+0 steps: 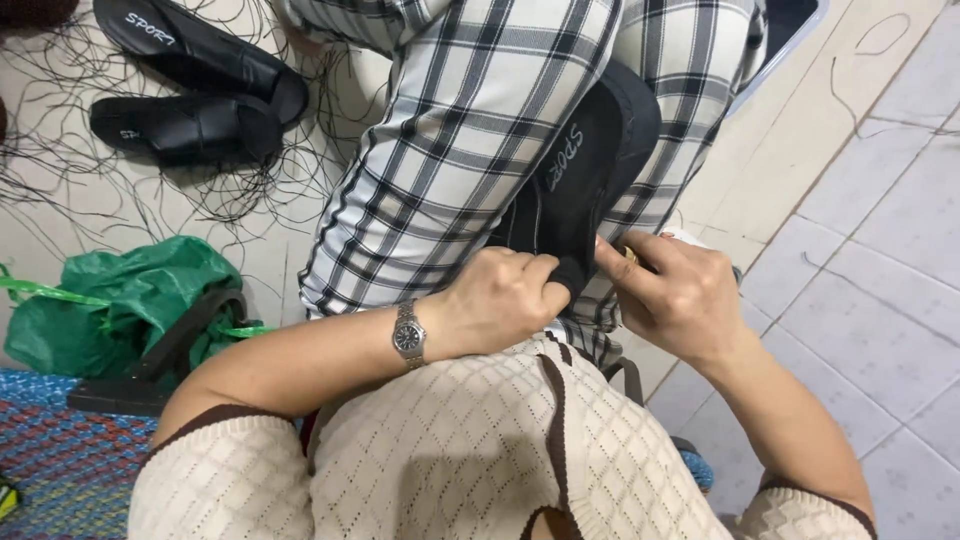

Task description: Hand-sewing the strap of a black sandal to its sole using a needle and thread.

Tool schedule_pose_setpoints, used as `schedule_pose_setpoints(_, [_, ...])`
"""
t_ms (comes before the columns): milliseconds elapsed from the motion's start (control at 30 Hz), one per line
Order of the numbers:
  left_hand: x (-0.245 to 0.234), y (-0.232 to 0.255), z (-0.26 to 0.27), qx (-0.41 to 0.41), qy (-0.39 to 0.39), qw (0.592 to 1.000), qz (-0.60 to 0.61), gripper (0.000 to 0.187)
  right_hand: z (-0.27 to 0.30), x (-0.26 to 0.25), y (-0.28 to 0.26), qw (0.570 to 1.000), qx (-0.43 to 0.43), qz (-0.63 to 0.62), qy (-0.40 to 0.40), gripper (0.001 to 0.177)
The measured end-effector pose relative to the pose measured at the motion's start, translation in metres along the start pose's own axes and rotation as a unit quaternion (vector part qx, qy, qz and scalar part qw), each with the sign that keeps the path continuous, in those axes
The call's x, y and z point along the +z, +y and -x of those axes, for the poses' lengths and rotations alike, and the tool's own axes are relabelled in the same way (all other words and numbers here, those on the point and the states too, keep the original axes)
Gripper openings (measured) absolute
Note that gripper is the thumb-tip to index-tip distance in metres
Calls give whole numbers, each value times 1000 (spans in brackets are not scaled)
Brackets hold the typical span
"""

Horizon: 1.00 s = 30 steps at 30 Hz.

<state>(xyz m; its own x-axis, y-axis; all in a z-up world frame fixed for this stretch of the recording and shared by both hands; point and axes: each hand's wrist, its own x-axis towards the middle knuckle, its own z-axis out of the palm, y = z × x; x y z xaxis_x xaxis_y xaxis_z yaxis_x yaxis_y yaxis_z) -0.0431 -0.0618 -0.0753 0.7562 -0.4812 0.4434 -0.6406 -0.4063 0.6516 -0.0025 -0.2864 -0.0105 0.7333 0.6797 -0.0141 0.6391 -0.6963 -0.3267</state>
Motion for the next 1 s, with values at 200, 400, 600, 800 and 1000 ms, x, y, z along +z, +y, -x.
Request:
schedule_pose_setpoints(200, [-4, 0, 0, -1, -9, 1000, 2, 15, 5, 16, 15, 993, -9, -105, 44, 44])
schedule_pose_setpoints(400, [-29, 6, -11, -28, -10, 999, 24, 15, -5, -16, 14, 983, 18, -181, -30, 43])
schedule_pose_setpoints(600, [-28, 7, -7, -36, -5, 999, 18, 15, -3, -14, 19, 950, 78, -283, -105, 44])
schedule_pose_setpoints(800, [-18, 2, -3, -28, 2, 999, 29, 15, 3, 21, 29, 984, -56, -162, 54, 38])
schedule_pose_setpoints(1000, [-15, -3, 5, -27, 2, 999, 31, 14, 5, 36, 26, 979, -90, -134, 122, 33])
